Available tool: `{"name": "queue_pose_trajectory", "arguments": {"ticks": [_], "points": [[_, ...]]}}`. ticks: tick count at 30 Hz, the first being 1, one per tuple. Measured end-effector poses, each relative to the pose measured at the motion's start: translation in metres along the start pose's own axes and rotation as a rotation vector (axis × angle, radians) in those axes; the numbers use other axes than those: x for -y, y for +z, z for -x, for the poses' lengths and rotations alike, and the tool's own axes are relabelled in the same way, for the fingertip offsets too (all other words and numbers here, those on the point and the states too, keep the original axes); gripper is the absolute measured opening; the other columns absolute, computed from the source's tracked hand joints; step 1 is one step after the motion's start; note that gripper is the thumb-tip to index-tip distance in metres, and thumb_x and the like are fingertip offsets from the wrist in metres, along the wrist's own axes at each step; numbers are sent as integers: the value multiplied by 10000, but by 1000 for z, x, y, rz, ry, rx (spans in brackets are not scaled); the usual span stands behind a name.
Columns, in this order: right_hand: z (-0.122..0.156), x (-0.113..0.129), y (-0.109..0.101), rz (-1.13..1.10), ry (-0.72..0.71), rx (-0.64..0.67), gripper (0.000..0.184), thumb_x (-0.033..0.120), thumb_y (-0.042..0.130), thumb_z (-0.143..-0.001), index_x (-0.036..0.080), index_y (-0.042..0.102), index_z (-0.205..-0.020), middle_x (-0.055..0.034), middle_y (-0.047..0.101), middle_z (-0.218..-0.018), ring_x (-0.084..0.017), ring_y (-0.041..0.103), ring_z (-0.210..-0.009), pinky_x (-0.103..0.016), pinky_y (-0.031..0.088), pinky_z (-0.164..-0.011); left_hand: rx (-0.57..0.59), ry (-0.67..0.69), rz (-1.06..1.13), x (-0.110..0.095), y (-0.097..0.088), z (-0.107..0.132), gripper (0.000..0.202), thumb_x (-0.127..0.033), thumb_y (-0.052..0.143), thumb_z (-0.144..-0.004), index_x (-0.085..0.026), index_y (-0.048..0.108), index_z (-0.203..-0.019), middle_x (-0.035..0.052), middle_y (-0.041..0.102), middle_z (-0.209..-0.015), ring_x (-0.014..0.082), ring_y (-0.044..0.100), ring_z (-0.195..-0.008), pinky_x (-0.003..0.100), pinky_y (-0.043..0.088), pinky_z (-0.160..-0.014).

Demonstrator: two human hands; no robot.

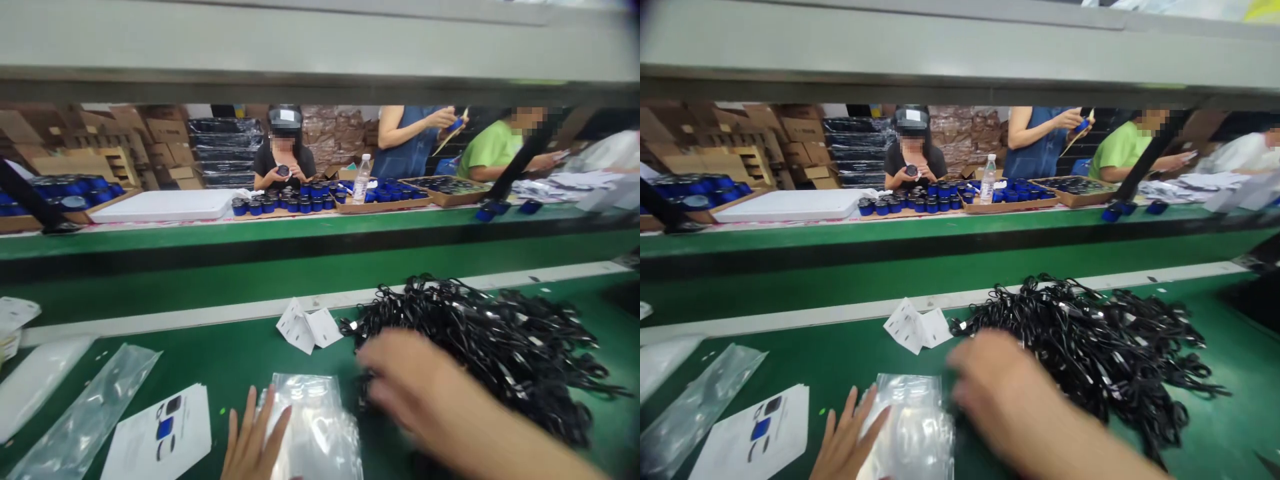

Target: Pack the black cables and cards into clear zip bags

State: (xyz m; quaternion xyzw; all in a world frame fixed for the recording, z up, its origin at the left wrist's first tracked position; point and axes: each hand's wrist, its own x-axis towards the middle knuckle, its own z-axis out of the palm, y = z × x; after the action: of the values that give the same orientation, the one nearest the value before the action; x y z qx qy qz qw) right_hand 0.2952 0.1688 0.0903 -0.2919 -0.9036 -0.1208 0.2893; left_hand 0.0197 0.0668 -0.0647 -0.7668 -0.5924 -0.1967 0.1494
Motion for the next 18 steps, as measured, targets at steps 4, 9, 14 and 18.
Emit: {"name": "queue_pose_trajectory", "arguments": {"ticks": [4, 9, 14, 18], "points": [[34, 96, 75, 149, -274, -180, 363, 106, 317, -957, 170, 672, -915, -22, 741, -944, -177, 634, -958, -340, 426, -927, -74, 109, -76, 7, 2, 7, 559, -566, 417, -875, -257, 479, -1337, 113, 540, -1357, 371, 359, -1318, 544, 275, -1027], [49, 89, 99, 158, -244, -78, 354, 112, 312, -951, 93, 661, -1010, -91, 717, -1044, -232, 614, -1032, -386, 416, -941, -122, 123, -54, 4, 3, 9, 668, -575, 330, -897, -208, 270, -1452, 145, 499, -1387, 351, 185, -1396, 516, 235, -1053], [40, 73, 93, -63, -91, -191, 388, 140, 293, -982, 153, 669, -886, -57, 745, -928, -161, 674, -874, -307, 477, -855, -54, 46, -45, -4, -7, -2, 520, -368, 404, -929, -260, 318, -1430, 106, 424, -1452, 405, 227, -1370, 601, 300, -999], [34, 70, 89, -138, 32, -247, 368, 207, 356, -991, 212, 643, -760, 26, 746, -791, -100, 684, -716, -257, 483, -851, -118, -247, 289, -15, -34, -6, 604, -466, 513, -852, -255, 367, -1399, 162, 380, -1466, 428, 309, -1332, 693, 287, -976]]}}
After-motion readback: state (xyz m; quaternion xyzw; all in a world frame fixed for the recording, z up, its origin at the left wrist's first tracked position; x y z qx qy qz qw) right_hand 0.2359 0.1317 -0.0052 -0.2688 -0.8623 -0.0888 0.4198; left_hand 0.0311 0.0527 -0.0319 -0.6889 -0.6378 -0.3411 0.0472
